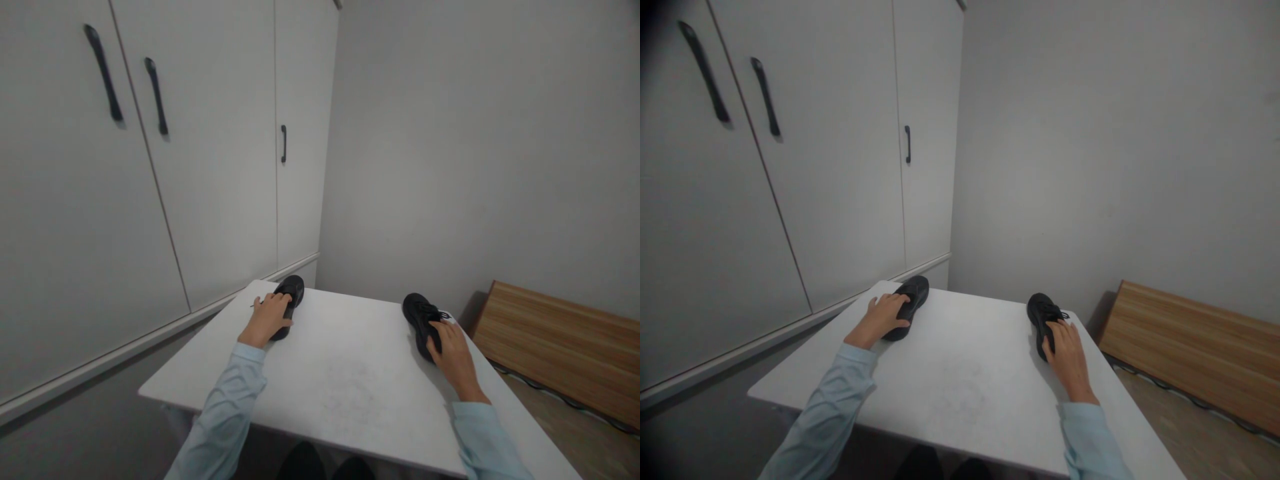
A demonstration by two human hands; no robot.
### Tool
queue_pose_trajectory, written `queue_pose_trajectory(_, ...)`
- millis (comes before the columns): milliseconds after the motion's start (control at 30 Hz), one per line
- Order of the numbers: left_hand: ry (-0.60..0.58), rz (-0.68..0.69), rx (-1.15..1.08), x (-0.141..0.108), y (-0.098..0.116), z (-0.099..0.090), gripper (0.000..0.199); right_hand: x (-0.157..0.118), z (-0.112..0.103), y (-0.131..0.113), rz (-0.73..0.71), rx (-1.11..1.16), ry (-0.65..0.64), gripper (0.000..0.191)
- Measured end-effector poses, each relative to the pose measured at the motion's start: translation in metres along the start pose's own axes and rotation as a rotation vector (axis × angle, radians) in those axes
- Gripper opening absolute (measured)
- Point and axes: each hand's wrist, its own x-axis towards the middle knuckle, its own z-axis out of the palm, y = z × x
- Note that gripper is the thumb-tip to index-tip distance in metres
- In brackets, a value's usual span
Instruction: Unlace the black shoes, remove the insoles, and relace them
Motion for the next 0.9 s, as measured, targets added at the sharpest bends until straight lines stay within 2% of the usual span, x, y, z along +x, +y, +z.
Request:
queue_pose_trajectory(100,-0.061,-0.012,0.002,0.001,-0.010,0.013,0.044,0.008,-0.002,-0.011,-0.070,0.051,0.001,0.024)
queue_pose_trajectory(200,-0.111,-0.015,0.019,0.004,-0.017,0.022,0.046,0.020,-0.005,-0.033,-0.076,0.136,-0.084,0.020)
queue_pose_trajectory(300,-0.116,-0.004,0.008,0.007,-0.023,0.027,0.049,0.034,-0.011,-0.063,-0.031,0.276,-0.263,0.019)
queue_pose_trajectory(433,-0.121,0.013,-0.018,0.011,-0.027,0.028,0.047,0.048,-0.011,-0.105,0.063,0.510,-0.439,0.016)
queue_pose_trajectory(500,-0.120,0.033,-0.010,0.011,-0.027,0.026,0.045,0.050,-0.004,-0.122,0.098,0.619,-0.496,0.014)
queue_pose_trajectory(567,-0.095,0.055,0.006,0.009,-0.026,0.024,0.043,0.048,0.006,-0.133,0.136,0.693,-0.498,0.016)
queue_pose_trajectory(700,-0.042,0.069,0.040,0.006,-0.021,0.018,0.037,0.039,0.021,-0.141,0.192,0.653,-0.509,0.020)
queue_pose_trajectory(900,0.033,0.095,0.008,0.005,-0.012,0.013,0.028,0.031,0.024,-0.133,0.213,0.601,-0.482,0.024)
